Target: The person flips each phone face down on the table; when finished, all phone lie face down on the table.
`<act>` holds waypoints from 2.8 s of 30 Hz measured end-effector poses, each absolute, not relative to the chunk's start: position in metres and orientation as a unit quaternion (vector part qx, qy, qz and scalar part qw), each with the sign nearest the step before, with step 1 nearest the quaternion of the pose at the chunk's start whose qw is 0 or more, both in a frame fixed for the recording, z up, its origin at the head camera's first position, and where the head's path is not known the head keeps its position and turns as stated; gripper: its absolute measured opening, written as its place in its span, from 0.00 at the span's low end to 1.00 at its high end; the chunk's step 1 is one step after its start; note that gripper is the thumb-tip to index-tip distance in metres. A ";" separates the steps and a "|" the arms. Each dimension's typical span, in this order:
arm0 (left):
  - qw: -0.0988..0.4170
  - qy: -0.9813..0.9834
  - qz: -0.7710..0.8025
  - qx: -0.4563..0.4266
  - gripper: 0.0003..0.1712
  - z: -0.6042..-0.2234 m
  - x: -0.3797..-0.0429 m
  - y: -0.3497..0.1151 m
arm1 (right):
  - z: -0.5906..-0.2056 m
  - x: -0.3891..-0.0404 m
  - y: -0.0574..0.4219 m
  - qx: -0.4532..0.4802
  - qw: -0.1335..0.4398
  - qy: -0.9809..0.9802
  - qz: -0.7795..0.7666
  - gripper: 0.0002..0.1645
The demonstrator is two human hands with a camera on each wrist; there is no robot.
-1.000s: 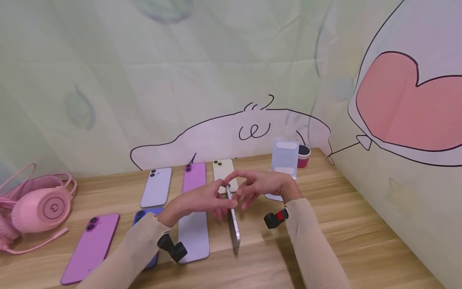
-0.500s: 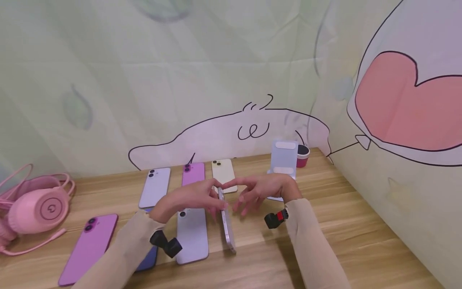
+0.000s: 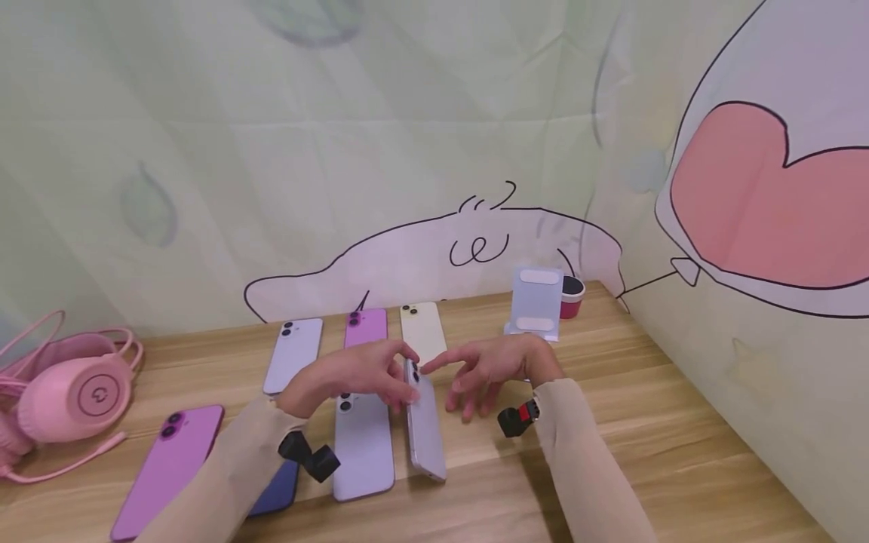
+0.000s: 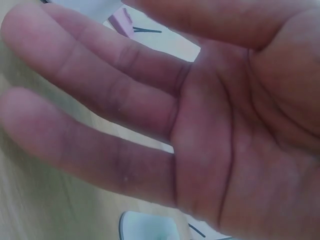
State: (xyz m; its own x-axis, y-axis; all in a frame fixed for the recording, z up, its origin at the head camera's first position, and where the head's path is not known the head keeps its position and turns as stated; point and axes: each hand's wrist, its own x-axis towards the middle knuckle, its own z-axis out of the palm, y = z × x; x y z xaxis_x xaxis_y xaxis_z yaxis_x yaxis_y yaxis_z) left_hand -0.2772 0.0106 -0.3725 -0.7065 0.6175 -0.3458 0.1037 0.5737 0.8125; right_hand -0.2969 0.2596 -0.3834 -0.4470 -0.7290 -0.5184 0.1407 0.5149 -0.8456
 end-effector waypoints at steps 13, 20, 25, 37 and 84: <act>0.332 0.835 0.398 0.184 0.35 -0.386 -0.275 0.017 | -0.383 -0.296 0.262 -0.190 0.467 0.754 -0.422 0.30; 0.321 0.853 0.366 0.188 0.36 -0.392 -0.273 0.022 | -0.384 -0.297 0.261 -0.163 0.463 0.767 -0.413 0.30; 0.314 0.874 0.321 0.188 0.36 -0.394 -0.269 0.025 | -0.388 -0.295 0.260 -0.154 0.464 0.769 -0.413 0.30; 0.298 0.889 0.283 0.201 0.29 -0.398 -0.267 0.029 | -0.389 -0.295 0.257 -0.154 0.462 0.778 -0.397 0.31; 0.281 0.899 0.250 0.223 0.28 -0.394 -0.271 0.041 | -0.389 -0.300 0.269 -0.147 0.455 0.779 -0.405 0.30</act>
